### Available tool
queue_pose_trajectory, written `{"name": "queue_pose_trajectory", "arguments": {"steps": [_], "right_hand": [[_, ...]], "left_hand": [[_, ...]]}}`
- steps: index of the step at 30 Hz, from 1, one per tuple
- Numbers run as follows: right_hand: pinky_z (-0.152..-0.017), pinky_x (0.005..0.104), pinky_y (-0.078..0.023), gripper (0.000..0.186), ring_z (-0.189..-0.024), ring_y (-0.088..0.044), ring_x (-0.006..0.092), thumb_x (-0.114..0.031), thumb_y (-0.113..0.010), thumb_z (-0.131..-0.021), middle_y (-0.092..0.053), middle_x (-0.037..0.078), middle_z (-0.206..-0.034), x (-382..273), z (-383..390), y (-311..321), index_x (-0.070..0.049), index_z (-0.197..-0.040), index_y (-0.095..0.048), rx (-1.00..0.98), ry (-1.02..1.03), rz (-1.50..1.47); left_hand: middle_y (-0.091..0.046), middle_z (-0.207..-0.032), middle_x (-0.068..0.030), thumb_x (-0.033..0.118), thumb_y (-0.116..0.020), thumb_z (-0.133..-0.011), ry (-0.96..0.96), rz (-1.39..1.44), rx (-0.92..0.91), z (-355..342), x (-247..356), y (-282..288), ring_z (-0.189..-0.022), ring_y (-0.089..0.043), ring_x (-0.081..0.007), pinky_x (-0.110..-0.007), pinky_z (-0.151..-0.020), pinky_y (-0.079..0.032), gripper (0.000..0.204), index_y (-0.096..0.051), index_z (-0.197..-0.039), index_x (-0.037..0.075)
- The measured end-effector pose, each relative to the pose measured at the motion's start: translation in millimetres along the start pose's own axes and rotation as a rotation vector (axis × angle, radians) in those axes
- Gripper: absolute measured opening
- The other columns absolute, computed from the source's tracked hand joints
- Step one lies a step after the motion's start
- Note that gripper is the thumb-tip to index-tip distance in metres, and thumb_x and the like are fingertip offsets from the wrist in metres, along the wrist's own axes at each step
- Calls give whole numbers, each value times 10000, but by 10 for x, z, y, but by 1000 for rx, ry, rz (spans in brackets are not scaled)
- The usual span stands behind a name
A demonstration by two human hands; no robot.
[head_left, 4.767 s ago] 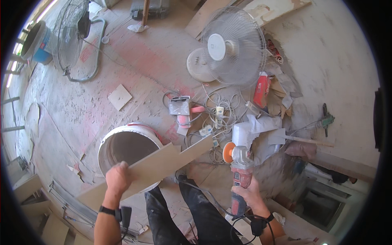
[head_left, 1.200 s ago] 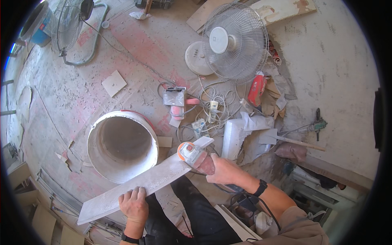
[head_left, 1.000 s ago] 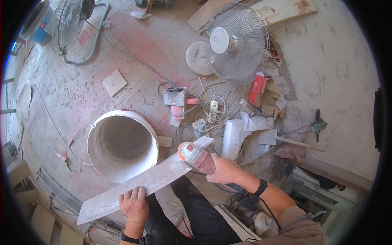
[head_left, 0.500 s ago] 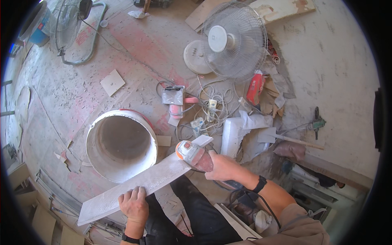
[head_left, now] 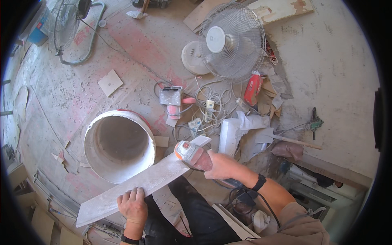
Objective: Using an angle grinder to cut or trim a wall tile and then placing it on a wall during renovation.
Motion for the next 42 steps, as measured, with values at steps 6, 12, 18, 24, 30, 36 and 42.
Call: {"name": "queue_pose_trajectory", "arguments": {"steps": [6, 12, 18, 24, 30, 36, 42], "right_hand": [[-829, 521, -534, 616, -943, -657, 505, -321, -746, -703, -662, 345, -958, 80, -39, 35, 84, -1099, -507, 37, -81, 25], [-835, 518, -535, 612, -944, -660, 507, -320, -752, -706, -670, 336, -943, 20, 26, -29, 81, -1099, -508, 1, -14, -40], [-831, 519, -529, 604, -944, -653, 516, -315, -753, -710, -667, 336, -936, 268, 34, 152, 87, -1090, -512, 127, -129, -28], [-826, 512, -531, 598, -944, -657, 509, -309, -756, -709, -667, 336, -943, 238, 102, -7, 85, -1088, -515, 96, -55, -96], [-835, 504, -534, 618, -957, -661, 500, -315, -759, -703, -665, 340, -957, 396, 146, 102, 93, -1101, -519, 168, -169, -73], [-839, 507, -533, 619, -971, -664, 493, -321, -752, -713, -667, 342, -968, 285, 166, -3, 96, -1107, -519, 131, -135, -114], [-864, 515, -536, 605, -1007, -664, 501, -267, -721, -719, -675, 350, -1024, 330, 202, 156, 113, -1148, -526, 151, -163, -108]], "left_hand": [[-752, -997, -41, 113, -616, -791, -7, -2, 12, 11, 4, -7, -878, -671, -222, -393, -796, -454, 198, -715, -961, 97], [-749, -971, -48, 134, -645, -826, 8, 5, 9, -29, 11, 6, -844, -664, -242, -397, -786, -457, 149, -716, -954, 106], [-748, -950, -44, 135, -643, -823, 20, -4, 1, -11, 17, -27, -846, -662, -243, -401, -785, -458, 135, -714, -936, 107], [-751, -949, -43, 122, -631, -808, 18, -17, 0, -25, -6, -35, -863, -668, -251, -408, -801, -464, 160, -720, -939, 103], [-752, -947, -47, 106, -615, -813, 15, -24, 3, -29, -17, -31, -865, -670, -264, -419, -807, -466, 178, -730, -949, 99], [-750, -943, -47, 100, -621, -825, 14, -18, -10, -79, 13, 3, -857, -666, -272, -418, -802, -465, 162, -733, -942, 101], [-759, -991, -46, 113, -612, -817, 15, -40, -41, -34, -6, -38, -860, -671, -247, -401, -800, -454, 170, -723, -946, 105]]}}
Point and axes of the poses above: each hand's wrist, its own z-axis away from the middle knuckle, its own y-axis out of the back of the hand, x = y × z, the point moved 6 cm from there along -z, towards the middle knuckle
